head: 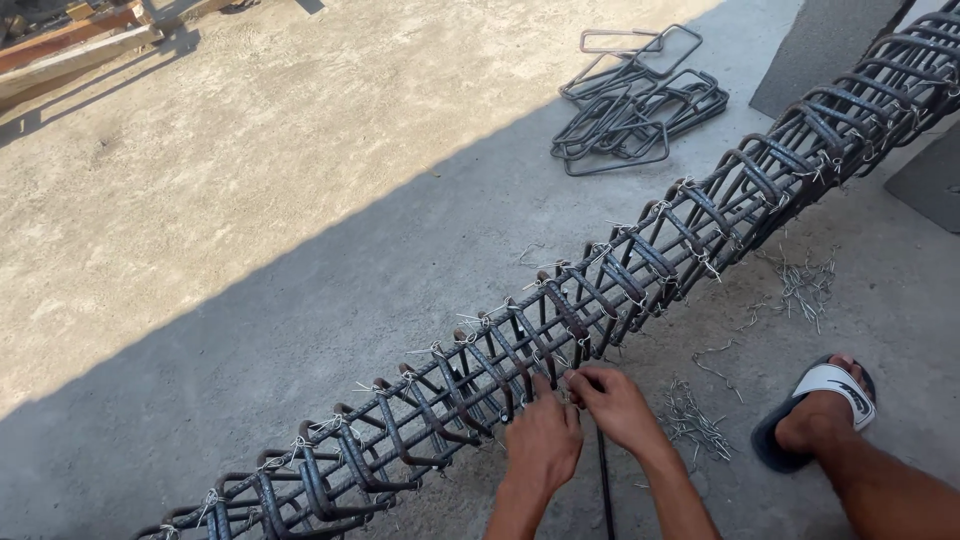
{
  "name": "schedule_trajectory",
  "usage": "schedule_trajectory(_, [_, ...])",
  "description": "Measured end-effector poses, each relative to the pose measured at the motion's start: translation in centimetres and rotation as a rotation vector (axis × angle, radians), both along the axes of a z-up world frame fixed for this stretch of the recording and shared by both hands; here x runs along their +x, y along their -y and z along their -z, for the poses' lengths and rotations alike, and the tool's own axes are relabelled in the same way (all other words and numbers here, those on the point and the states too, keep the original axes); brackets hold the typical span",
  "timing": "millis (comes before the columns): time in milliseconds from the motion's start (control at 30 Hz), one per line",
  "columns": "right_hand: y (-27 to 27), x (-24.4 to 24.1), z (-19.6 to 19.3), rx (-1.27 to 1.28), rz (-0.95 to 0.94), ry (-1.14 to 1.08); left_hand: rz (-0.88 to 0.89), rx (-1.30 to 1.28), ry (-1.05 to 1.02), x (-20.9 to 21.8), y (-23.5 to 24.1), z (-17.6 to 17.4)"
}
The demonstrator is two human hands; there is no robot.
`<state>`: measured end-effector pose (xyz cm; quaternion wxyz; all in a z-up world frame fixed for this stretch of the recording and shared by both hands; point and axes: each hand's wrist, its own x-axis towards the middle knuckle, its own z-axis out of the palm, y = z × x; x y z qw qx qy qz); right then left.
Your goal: Tying metal wire around rebar intersections using a manual wire twisting tool
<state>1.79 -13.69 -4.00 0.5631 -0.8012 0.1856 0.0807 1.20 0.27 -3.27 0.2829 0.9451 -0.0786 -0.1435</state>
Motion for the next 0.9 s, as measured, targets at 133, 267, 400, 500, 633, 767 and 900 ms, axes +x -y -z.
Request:
schedule_trajectory(133, [0.6, 0.4, 0.4, 0.026, -0.106, 0.038, -0.276, -0.431, -0.199, 1.1, -0.2, -1.5])
schedule_trajectory(267, [0.2, 0.4, -0.2, 0.007, -0.088, -0.052, -0.502, -1.182, -0.659, 1.8, -0.7, 2.8])
schedule_trajectory(400, [0.5, 0.6, -0.2, -0.146, -0.144, 0.014, -0.523, -1.42, -0.887, 2.4, -0.9, 4.2])
schedule_trajectory(500, [0.3, 1.5, -1.2, -0.334, -0.139, -0.009, -0.527, -1.525, -0.881, 2.9, -0.1, 6.6])
schedule_trajectory(633, [-2.8, 1.3, -6.1, -0.435, -0.12, -0.214, -0.626, -1.531, -0.884, 2.6, 0.9, 7.7])
schedule_trajectory(767, [-4.5, 2.2, -5.1, -0.737, -0.114, -0.2, -0.624, -1.598, -0.803, 2.9, 1.5, 8.2])
schedule_trajectory(900, [-3.1, 1.4, -5.9, -0.599, -0.171, -0.331, -0.688, -1.473, -0.788, 2.3, 0.3, 7.1])
